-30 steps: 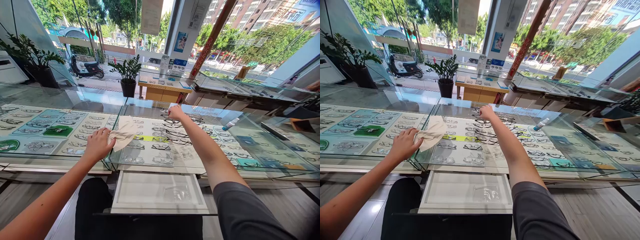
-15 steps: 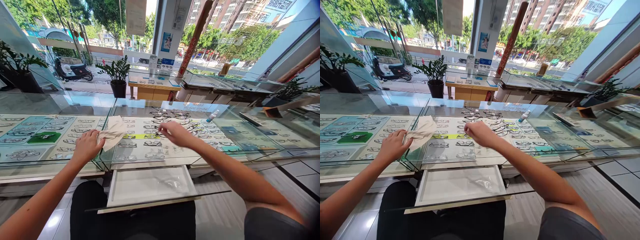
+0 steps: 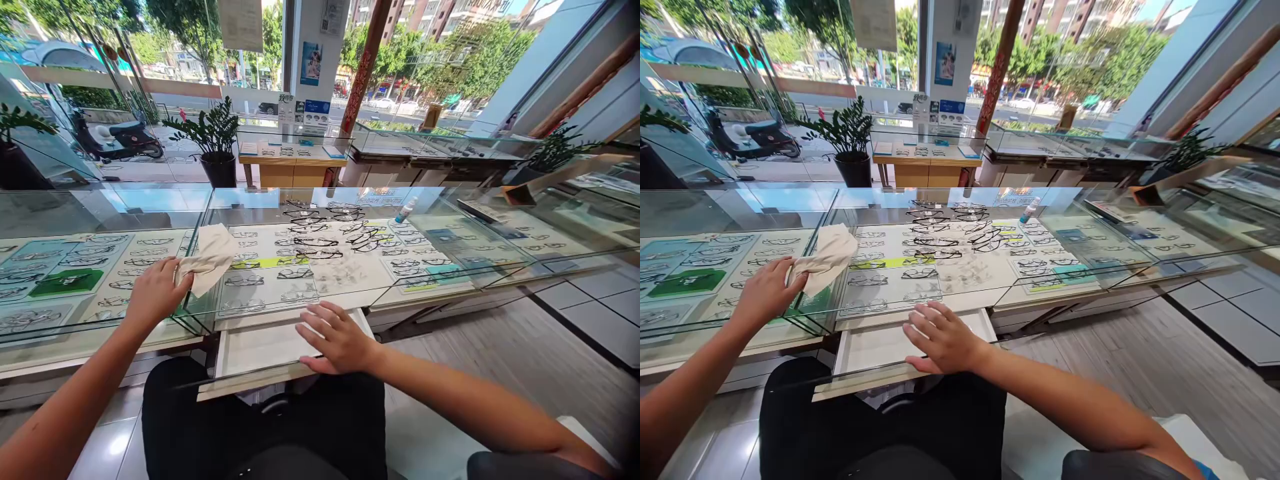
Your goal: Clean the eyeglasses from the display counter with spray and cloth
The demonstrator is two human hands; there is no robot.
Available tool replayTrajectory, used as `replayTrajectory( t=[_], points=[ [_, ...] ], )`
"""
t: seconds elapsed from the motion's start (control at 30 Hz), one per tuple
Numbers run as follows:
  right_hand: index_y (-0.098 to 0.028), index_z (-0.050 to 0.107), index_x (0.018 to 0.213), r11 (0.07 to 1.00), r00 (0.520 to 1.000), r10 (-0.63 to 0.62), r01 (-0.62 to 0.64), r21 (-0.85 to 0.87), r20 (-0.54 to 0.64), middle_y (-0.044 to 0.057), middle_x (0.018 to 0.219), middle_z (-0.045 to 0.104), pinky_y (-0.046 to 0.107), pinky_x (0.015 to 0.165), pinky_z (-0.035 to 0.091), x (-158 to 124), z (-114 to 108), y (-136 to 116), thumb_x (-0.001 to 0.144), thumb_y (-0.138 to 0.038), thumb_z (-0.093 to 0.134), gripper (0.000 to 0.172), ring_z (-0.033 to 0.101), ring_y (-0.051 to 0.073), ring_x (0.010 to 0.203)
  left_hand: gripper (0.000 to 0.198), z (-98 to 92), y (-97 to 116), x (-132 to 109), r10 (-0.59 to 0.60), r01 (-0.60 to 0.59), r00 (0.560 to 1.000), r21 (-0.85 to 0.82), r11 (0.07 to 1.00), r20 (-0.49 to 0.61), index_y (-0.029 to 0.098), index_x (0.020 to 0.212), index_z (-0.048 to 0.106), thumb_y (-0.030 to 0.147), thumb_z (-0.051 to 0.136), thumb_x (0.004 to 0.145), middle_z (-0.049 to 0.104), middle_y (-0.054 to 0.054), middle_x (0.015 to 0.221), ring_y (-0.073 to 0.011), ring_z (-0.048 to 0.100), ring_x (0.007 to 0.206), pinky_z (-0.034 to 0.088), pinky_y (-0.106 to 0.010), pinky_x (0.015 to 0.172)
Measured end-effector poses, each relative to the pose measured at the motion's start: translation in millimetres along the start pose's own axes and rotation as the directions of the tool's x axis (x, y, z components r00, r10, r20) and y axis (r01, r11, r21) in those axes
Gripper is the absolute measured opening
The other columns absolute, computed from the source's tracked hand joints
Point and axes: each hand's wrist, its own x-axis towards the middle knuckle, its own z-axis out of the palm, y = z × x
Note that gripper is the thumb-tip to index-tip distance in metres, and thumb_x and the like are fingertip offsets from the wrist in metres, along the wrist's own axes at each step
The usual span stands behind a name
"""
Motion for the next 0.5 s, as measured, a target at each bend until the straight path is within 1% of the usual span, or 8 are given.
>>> replayTrajectory(
  t=[0.1, 0.27, 0.4, 0.5],
  points=[
    [-0.021, 0.075, 0.134, 0.998, 0.998, 0.068, -0.068, -0.01, -0.016, 0.015, 0.124, 0.08, 0.05, 0.121, 0.049, 6.4, 11.2, 13.8, 0.1, -0.053, 0.074, 0.046, 0.066, 0.033, 0.132, 0.08, 2.0, -3.5, 0.7, 0.005, -0.006, 1.0, -0.033, 0.999, -0.017, 0.004, 0.158, 0.059, 0.059, 0.034, 0.105, 0.056, -0.025, 0.171, -0.0437, 0.052, 0.157, 0.044, -0.064, 0.129],
    [-0.018, 0.078, 0.119, 0.989, 0.992, 0.068, -0.081, -0.123, -0.105, 0.013, 0.112, 0.079, 0.046, 0.113, 0.049, 18.4, 26.5, 35.5, 0.106, -0.047, 0.068, 0.033, 0.068, 0.03, 0.117, 0.077, 6.1, -9.0, 2.3, 0.011, -0.018, 0.998, -0.118, 0.993, -0.056, 0.008, 0.154, 0.064, 0.058, 0.035, 0.104, 0.059, -0.022, 0.169, -0.0414, 0.054, 0.158, 0.044, -0.061, 0.131],
    [-0.02, 0.078, 0.117, 0.977, 0.989, 0.077, -0.1, -0.189, -0.127, 0.012, 0.109, 0.08, 0.047, 0.11, 0.047, 23.8, 36.1, 47.2, 0.106, -0.043, 0.069, 0.026, 0.067, 0.03, 0.113, 0.074, 9.2, -13.5, 3.5, 0.015, -0.038, 0.994, -0.213, 0.976, -0.105, 0.013, 0.144, 0.074, 0.059, 0.032, 0.105, 0.064, -0.019, 0.165, -0.0396, 0.056, 0.156, 0.044, -0.059, 0.132],
    [-0.02, 0.078, 0.116, 0.963, 0.983, 0.114, -0.146, -0.227, -0.147, 0.012, 0.107, 0.08, 0.046, 0.108, 0.046, 25.3, 42.6, 52.5, 0.106, -0.041, 0.07, 0.024, 0.066, 0.03, 0.111, 0.071, 11.7, -16.5, 3.9, 0.008, -0.045, 0.991, -0.281, 0.959, -0.13, 0.016, 0.139, 0.078, 0.06, 0.033, 0.106, 0.068, -0.018, 0.161, -0.0389, 0.06, 0.153, 0.046, -0.058, 0.131]
  ],
)
